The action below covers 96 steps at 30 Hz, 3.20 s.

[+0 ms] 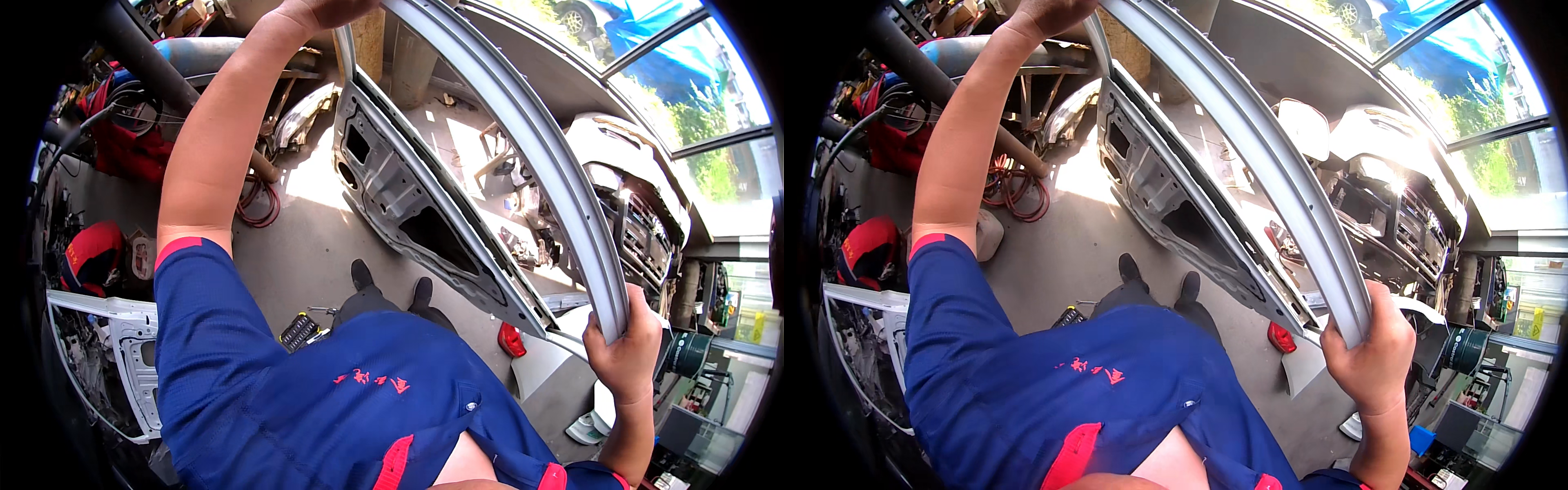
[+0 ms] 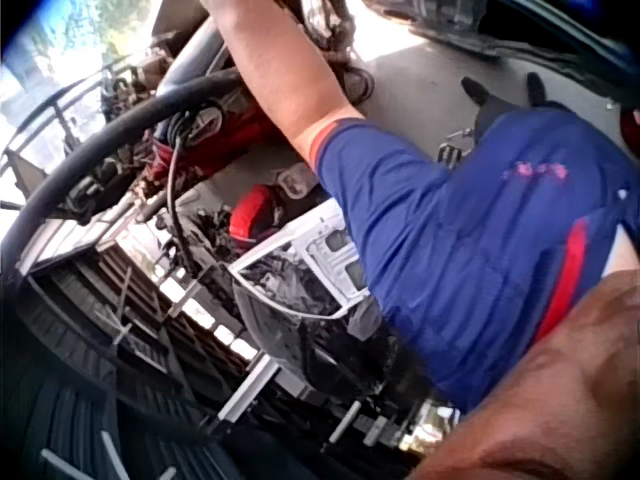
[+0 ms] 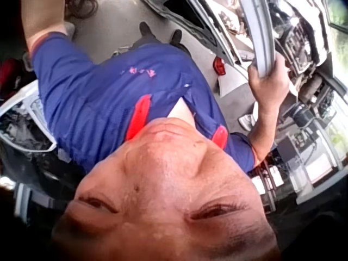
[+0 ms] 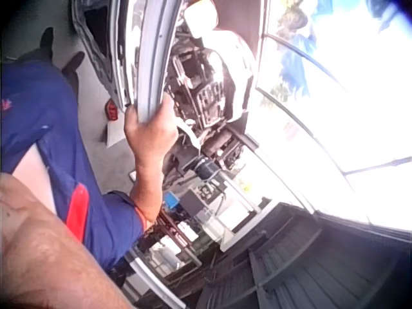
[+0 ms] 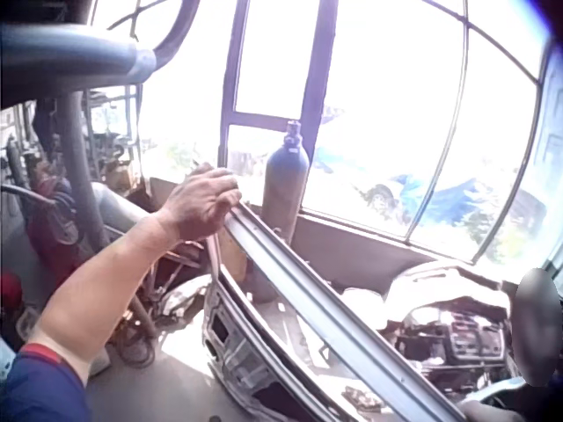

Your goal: The person installs a window glass into a car door frame, then walks to retrieve a door panel and a metal trim piece. They fit the trim piece onto the door panel and return to the car to install the window glass again, adjusting it into place within the door frame.

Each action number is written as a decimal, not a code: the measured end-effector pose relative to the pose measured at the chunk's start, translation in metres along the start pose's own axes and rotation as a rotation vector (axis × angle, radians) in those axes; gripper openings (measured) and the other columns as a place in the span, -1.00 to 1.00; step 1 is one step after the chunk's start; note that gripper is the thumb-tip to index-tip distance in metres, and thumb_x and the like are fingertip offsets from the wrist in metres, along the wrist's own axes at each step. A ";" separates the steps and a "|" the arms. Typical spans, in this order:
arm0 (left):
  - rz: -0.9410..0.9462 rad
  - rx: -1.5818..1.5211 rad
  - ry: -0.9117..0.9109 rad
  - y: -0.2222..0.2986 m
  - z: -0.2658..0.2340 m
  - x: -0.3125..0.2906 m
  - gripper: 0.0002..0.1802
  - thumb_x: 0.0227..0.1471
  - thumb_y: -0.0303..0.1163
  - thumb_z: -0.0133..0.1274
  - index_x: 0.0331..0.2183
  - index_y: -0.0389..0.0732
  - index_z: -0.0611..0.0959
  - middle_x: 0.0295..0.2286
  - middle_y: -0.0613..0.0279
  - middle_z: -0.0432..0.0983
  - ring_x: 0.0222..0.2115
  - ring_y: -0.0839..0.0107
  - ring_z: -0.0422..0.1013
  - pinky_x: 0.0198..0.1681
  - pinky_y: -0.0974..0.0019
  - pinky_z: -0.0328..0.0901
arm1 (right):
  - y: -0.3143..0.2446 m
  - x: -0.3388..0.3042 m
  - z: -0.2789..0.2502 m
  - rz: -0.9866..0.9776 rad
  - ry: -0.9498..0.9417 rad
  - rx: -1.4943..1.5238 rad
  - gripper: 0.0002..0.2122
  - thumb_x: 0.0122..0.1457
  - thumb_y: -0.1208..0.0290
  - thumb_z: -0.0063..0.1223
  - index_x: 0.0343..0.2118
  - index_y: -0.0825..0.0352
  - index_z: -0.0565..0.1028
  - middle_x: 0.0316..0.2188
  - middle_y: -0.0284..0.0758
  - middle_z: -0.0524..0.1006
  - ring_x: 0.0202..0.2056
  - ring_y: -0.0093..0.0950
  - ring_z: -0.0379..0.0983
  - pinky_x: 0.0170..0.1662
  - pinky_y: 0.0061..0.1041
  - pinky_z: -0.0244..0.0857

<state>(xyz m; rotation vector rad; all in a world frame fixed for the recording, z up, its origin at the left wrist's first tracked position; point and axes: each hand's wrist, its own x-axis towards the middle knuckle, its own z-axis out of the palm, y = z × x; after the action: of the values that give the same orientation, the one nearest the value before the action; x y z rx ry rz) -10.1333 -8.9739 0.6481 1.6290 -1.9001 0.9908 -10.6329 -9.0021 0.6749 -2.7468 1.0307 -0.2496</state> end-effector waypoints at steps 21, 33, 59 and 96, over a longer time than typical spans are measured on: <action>-0.257 0.182 -0.050 0.100 -0.183 -0.153 -0.61 0.08 -0.23 -0.30 -0.43 -0.36 0.49 -0.49 0.06 0.44 -0.39 0.16 0.38 -0.26 0.20 0.26 | 0.055 0.068 0.000 -0.654 0.070 -0.247 -0.68 -0.33 0.45 0.16 -0.39 0.33 0.45 -0.57 -0.19 0.45 -0.56 -0.20 0.43 -0.45 -0.34 0.33; -0.406 0.379 -0.262 0.231 -0.172 -0.114 -0.53 -0.01 -0.07 -0.05 -0.28 -0.29 0.63 -0.39 0.10 0.51 -0.34 0.18 0.40 -0.21 0.17 0.26 | 0.125 0.192 0.053 -0.594 0.328 -0.027 -0.81 -0.24 0.73 -0.09 -0.50 0.33 0.36 -0.53 -0.23 0.40 -0.39 -0.17 0.37 -0.29 -0.29 0.23; -1.337 -0.940 0.885 0.041 -0.029 -0.310 -0.13 0.17 0.18 -0.60 -0.73 -0.32 0.46 -0.71 0.11 0.43 -0.63 0.30 0.40 -0.44 0.31 0.30 | 0.105 0.361 0.076 -0.421 0.540 -0.062 -0.83 -0.12 0.55 0.05 -0.49 0.30 0.27 -0.54 -0.34 0.26 -0.41 -0.35 0.20 -0.26 -0.49 0.16; -1.926 0.306 1.299 -0.083 -0.245 -0.512 -0.47 0.14 -0.06 -0.37 0.11 0.05 0.35 0.16 0.47 0.21 0.21 0.49 0.02 0.17 0.10 -0.17 | -0.487 0.647 0.278 -1.232 0.548 0.394 -0.54 -0.09 0.46 0.02 -0.02 0.13 0.36 -0.10 -0.24 0.42 0.01 -0.16 0.29 0.15 -0.23 0.09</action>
<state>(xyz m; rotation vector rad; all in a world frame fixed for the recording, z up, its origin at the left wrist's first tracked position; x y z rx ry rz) -9.9767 -8.4583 0.4505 1.3553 0.7673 0.8093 -9.7827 -9.0381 0.5809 -2.5512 -0.7376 -1.2272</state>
